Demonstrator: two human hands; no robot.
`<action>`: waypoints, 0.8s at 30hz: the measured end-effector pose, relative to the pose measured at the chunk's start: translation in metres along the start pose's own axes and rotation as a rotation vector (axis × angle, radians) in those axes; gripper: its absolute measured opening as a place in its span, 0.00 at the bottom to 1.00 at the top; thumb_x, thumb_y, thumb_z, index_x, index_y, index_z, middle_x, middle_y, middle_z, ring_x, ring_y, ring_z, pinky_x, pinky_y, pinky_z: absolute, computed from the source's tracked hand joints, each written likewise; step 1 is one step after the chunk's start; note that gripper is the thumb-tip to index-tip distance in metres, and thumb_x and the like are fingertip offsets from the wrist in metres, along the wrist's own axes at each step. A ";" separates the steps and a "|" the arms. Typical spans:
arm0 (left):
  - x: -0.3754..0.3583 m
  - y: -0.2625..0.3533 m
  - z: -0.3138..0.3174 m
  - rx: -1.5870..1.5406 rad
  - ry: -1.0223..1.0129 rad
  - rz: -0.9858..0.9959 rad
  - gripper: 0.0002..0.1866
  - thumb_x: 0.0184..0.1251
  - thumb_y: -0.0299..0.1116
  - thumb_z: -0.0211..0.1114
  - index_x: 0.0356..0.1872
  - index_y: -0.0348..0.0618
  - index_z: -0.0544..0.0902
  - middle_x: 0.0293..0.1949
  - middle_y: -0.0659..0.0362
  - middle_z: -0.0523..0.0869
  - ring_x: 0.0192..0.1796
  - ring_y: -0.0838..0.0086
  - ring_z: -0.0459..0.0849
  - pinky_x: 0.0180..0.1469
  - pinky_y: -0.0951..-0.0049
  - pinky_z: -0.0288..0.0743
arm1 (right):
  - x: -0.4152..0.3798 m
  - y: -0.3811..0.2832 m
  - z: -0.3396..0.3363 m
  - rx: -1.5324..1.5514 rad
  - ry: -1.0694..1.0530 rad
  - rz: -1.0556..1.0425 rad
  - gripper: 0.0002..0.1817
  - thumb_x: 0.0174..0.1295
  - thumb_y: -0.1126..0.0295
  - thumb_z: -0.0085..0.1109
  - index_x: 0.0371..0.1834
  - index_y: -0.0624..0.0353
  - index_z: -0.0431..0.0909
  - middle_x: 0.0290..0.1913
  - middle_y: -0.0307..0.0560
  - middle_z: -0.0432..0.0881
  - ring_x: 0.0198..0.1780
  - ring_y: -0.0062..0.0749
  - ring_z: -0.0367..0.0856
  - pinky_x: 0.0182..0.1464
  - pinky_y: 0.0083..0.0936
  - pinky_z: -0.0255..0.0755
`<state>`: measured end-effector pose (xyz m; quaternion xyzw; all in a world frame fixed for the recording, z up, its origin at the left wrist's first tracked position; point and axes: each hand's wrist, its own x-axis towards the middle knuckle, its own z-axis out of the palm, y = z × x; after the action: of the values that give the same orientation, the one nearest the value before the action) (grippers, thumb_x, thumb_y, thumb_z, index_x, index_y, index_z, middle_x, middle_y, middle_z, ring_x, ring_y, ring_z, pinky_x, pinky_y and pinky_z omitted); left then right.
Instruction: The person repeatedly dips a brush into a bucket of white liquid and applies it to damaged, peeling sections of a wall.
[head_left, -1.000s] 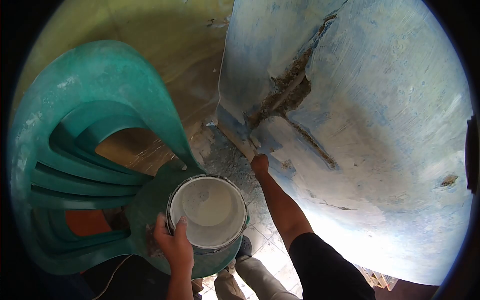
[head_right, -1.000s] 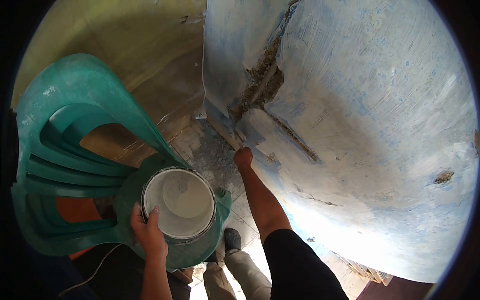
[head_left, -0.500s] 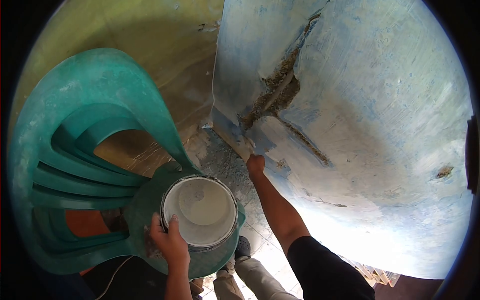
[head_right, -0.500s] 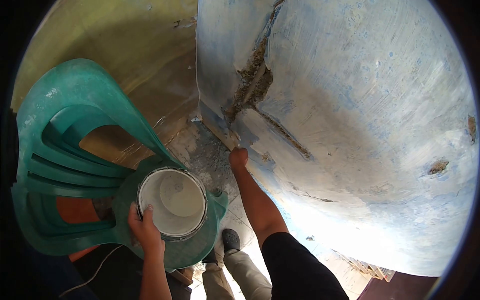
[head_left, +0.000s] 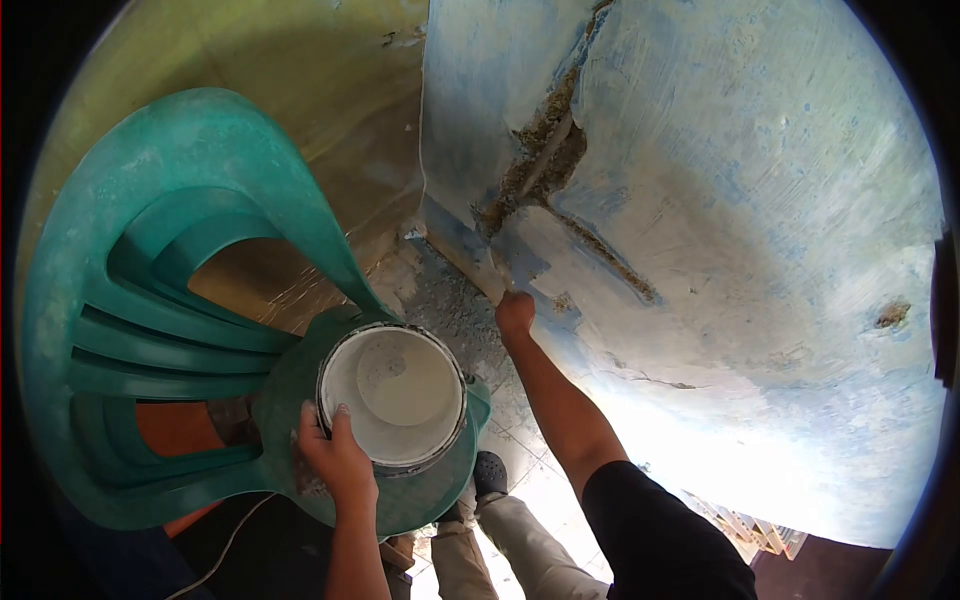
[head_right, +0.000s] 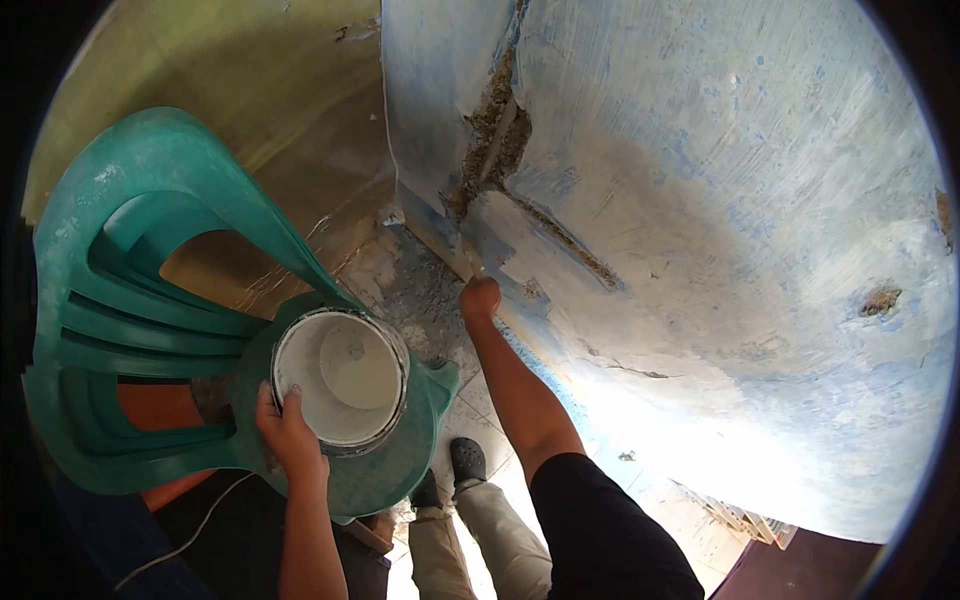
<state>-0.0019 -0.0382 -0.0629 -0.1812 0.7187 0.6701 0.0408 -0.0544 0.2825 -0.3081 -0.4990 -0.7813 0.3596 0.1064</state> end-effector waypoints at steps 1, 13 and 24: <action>0.000 -0.003 0.000 -0.040 0.029 -0.008 0.17 0.71 0.25 0.59 0.56 0.26 0.75 0.51 0.49 0.83 0.51 0.70 0.81 0.57 0.70 0.73 | -0.008 0.000 -0.007 -0.002 0.002 0.003 0.18 0.66 0.63 0.57 0.40 0.71 0.83 0.40 0.74 0.84 0.48 0.68 0.84 0.50 0.52 0.75; -0.017 0.032 0.039 -0.061 -0.165 0.131 0.09 0.68 0.23 0.63 0.45 0.32 0.76 0.42 0.57 0.83 0.45 0.77 0.79 0.51 0.75 0.72 | 0.031 0.030 -0.011 -0.039 -0.252 -0.121 0.20 0.67 0.61 0.56 0.46 0.73 0.82 0.41 0.73 0.84 0.48 0.69 0.83 0.49 0.53 0.75; -0.022 0.045 0.049 -0.051 -0.157 0.138 0.07 0.68 0.23 0.64 0.38 0.35 0.73 0.37 0.60 0.79 0.42 0.81 0.75 0.48 0.77 0.70 | 0.002 0.057 0.020 0.205 -0.429 -0.139 0.06 0.68 0.71 0.55 0.42 0.61 0.77 0.32 0.52 0.81 0.32 0.43 0.82 0.34 0.40 0.73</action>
<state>-0.0048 0.0157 -0.0184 -0.0793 0.7066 0.7016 0.0459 -0.0253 0.2887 -0.3608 -0.3428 -0.7780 0.5263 0.0128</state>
